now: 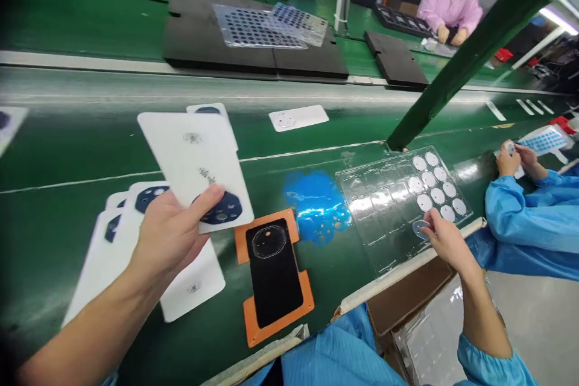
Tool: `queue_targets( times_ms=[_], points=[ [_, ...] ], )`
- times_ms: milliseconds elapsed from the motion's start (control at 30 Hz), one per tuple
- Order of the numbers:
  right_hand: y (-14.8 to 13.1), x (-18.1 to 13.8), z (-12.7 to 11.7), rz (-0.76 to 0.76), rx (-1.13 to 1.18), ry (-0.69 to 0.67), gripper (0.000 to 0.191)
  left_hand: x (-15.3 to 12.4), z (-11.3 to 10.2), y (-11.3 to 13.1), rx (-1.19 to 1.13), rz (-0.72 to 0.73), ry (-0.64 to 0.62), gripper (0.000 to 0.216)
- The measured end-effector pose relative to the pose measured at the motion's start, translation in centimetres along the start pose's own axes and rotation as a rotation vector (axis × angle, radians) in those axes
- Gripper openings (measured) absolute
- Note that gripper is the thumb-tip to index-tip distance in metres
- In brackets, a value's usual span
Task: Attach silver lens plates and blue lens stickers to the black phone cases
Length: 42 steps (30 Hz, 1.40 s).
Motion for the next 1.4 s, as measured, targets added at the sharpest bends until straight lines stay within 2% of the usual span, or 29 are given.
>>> queue_targets(
  times_ms=[67,133,267,300,367,433,533,733,833,933,1067,1167,1267,1400],
  points=[
    [-4.2,0.2,-0.1,-0.091,0.033,0.072,0.019,0.2,0.1,0.3,-0.136,-0.029,0.042,0.045],
    [-9.9,0.6,1.2,-0.271,0.129,0.105,0.024,0.5,0.0,0.4,-0.22,-0.035,0.054,0.049],
    [-22.0,0.3,7.1,-0.837,0.324,0.046,0.035,1.1,-1.0,0.2,-0.256,-0.04,0.04,0.047],
    [-24.1,0.2,8.7,-0.923,0.361,0.028,0.039,1.1,-1.3,0.2,-0.255,-0.033,0.034,0.045],
    [-26.4,0.1,11.5,-1.024,0.4,-0.001,0.042,1.1,-1.8,0.5,-0.248,-0.005,0.017,0.042],
    [-26.9,0.1,13.3,-1.071,0.388,-0.019,0.042,1.1,-2.2,0.8,-0.235,0.036,-0.004,0.039],
    [-26.2,0.0,14.4,-1.11,0.317,-0.063,0.047,1.3,-2.5,1.0,-0.216,0.09,-0.051,0.033],
    [-26.1,0.2,14.5,-1.147,0.213,-0.153,0.049,1.5,-2.7,0.9,-0.196,0.145,-0.112,0.025],
    [-27.0,0.5,13.2,-1.16,0.27,-0.138,0.045,1.4,-2.5,1.1,-0.175,0.175,-0.132,0.024],
    [-28.3,1.2,10.6,-1.063,0.421,0.018,0.031,0.8,-1.9,0.9,-0.102,0.188,-0.136,0.025],
    [-30.2,2.9,8.4,-0.791,0.589,0.16,0.013,-0.8,-0.2,0.2,0.018,0.205,-0.145,0.025],
    [-31.4,4.3,8.0,-0.679,0.69,0.223,0.009,-2.1,0.9,0.1,0.084,0.31,-0.199,0.029],
    [-31.8,5.0,8.2,-0.633,0.77,0.24,0.006,-3.0,1.4,0.2,0.109,0.419,-0.259,0.038],
    [-31.7,5.2,8.4,-0.608,0.818,0.229,0.007,-3.2,1.4,0.2,0.156,0.474,-0.224,0.042]
  ],
)
Point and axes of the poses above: each hand's wrist, its own x-axis towards the middle knuckle, its own z-axis out of the palm, y = z × x, the point moved 4 cm from there along x, towards the middle knuckle, and after that the axes turned 7 degrees about x, right-handed, at the moved point
